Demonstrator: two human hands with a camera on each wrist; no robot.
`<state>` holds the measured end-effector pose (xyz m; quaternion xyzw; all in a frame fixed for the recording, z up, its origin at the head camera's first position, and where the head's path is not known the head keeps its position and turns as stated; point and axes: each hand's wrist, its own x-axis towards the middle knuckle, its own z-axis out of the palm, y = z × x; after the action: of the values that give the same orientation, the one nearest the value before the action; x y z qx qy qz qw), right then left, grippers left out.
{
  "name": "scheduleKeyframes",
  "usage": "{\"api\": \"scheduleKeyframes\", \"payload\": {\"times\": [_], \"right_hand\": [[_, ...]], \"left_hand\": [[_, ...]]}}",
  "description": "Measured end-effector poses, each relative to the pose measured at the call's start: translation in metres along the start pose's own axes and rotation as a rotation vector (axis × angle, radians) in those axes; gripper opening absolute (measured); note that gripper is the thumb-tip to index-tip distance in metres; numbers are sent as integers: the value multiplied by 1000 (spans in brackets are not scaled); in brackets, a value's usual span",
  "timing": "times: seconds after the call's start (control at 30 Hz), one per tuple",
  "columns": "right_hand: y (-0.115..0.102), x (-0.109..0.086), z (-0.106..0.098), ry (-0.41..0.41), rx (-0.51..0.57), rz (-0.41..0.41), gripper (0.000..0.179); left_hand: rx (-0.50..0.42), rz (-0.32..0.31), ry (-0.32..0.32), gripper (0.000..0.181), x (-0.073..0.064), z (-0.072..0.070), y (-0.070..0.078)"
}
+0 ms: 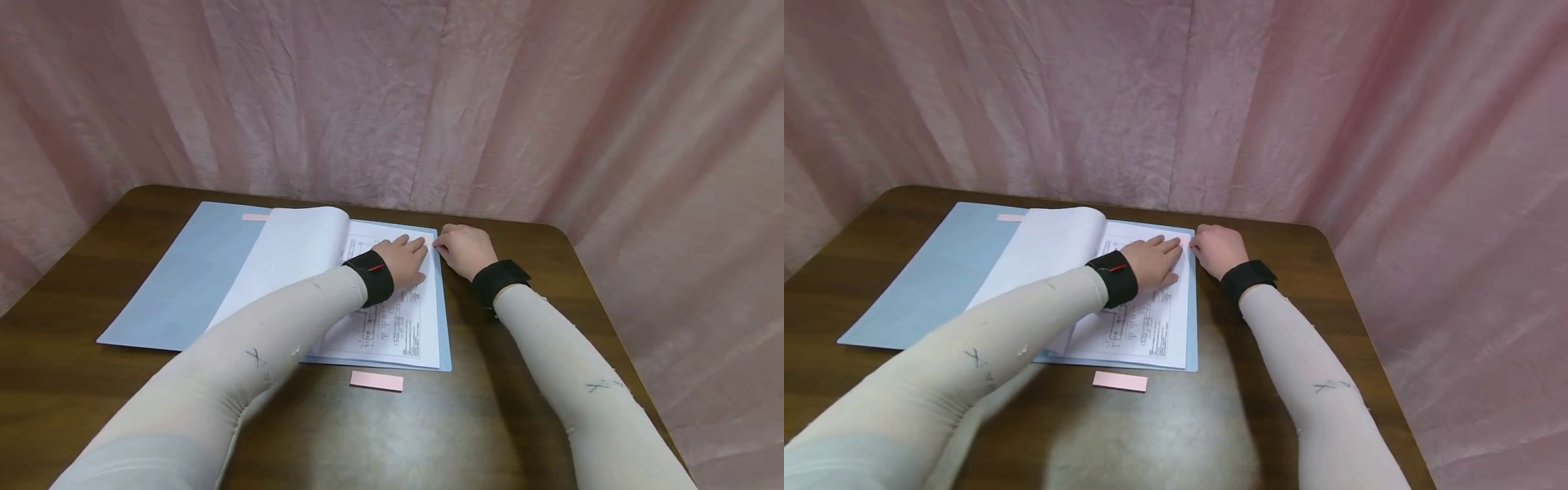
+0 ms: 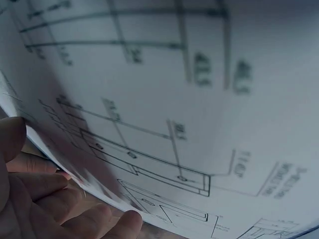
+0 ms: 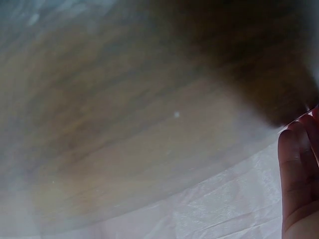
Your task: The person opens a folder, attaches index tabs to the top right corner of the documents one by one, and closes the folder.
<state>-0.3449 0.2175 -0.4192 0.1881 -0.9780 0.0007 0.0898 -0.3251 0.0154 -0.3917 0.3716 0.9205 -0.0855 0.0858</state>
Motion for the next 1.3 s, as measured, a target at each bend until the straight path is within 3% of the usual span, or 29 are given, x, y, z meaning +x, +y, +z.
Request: {"api": "scheduleKeyframes", "payload": {"times": [0.13, 0.27, 0.57, 0.77, 0.9, 1.3], "right_hand": [[-1, -2, -3, -5, -4, -5, 19], [-1, -2, -4, -8, -3, -13, 19], [1, -2, -5, -3, -12, -21, 19], [0, -5, -5, -5, -13, -18, 19], [-2, -6, -7, -5, -12, -24, 19], [-1, -1, -8, -13, -6, -12, 20]], "left_hand": [[-8, -1, -13, 75, 9, 5, 1], [-24, -8, -5, 73, 7, 0, 2], [-93, -61, 22, 72, 14, -7, 1], [-129, -108, 11, 73, 24, -2, 0], [-122, -108, 16, 74, 18, -3, 2], [15, -18, -4, 77, -2, 1, 6]]}}
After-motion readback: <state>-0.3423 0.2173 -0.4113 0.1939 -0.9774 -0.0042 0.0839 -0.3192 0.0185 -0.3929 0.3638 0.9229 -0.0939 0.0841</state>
